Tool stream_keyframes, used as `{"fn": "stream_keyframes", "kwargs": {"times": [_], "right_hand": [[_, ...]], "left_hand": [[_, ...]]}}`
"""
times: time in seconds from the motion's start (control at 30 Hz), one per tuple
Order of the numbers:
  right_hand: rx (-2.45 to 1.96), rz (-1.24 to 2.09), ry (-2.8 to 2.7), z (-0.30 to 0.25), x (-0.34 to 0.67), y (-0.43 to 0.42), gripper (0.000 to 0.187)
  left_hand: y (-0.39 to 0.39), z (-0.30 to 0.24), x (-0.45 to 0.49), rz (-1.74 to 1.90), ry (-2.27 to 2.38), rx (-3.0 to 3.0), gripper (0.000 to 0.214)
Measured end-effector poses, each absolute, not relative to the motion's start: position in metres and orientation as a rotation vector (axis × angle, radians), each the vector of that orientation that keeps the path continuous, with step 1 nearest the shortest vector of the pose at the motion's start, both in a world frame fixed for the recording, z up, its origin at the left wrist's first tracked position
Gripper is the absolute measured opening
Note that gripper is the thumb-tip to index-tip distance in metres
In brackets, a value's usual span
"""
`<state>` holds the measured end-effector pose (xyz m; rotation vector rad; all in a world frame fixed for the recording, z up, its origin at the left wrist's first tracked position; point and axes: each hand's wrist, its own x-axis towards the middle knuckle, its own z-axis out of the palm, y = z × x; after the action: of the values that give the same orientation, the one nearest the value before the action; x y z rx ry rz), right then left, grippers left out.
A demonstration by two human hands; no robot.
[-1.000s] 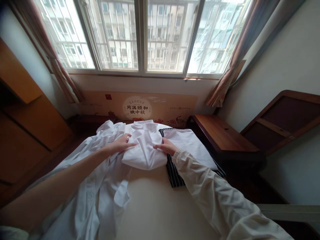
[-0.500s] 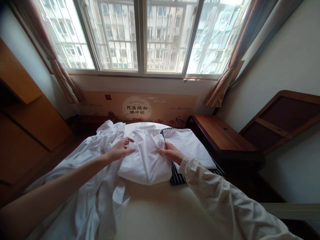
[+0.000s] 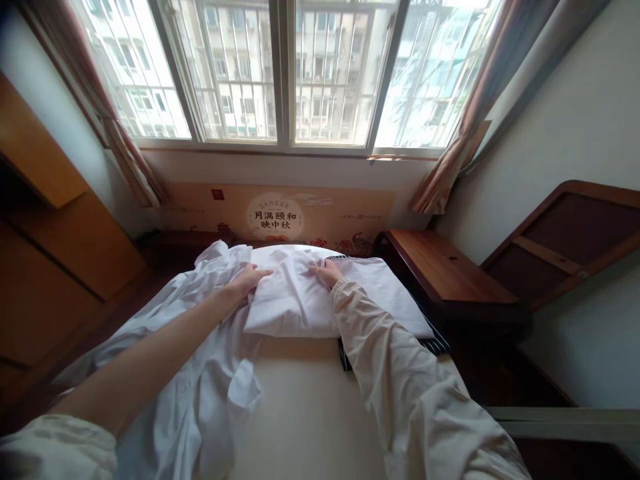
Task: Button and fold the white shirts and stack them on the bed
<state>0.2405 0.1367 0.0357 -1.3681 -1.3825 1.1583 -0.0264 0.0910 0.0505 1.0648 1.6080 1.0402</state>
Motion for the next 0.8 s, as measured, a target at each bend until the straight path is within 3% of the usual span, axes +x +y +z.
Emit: {"fn": "stream_keyframes", "kwargs": {"times": [0.17,0.27,0.37,0.63,0.8], "right_hand": [[-1.495,0.623,-1.603,0.025,0.254,0.109,0.063],[-1.557,0.421,-1.754,0.022,0.267,0.090,0.048],[-1.644,0.495,-1.801,0.020,0.274,0.083,0.022],[-1.621,0.793,-1.366,0.007,0.288,0.109,0.025],[-1.586,0.908,-1.383,0.003,0.295,0.117,0.027]], "left_hand": [[0.061,0.049,-0.042,0.821,1.597,1.254,0.066],[0.044,0.047,-0.052,0.700,1.477,1.336,0.050],[0.038,0.041,-0.057,0.689,1.431,1.336,0.046],[0.039,0.028,-0.067,0.691,1.528,1.513,0.033],[0.040,0.033,-0.070,0.615,1.499,1.428,0.024]]}}
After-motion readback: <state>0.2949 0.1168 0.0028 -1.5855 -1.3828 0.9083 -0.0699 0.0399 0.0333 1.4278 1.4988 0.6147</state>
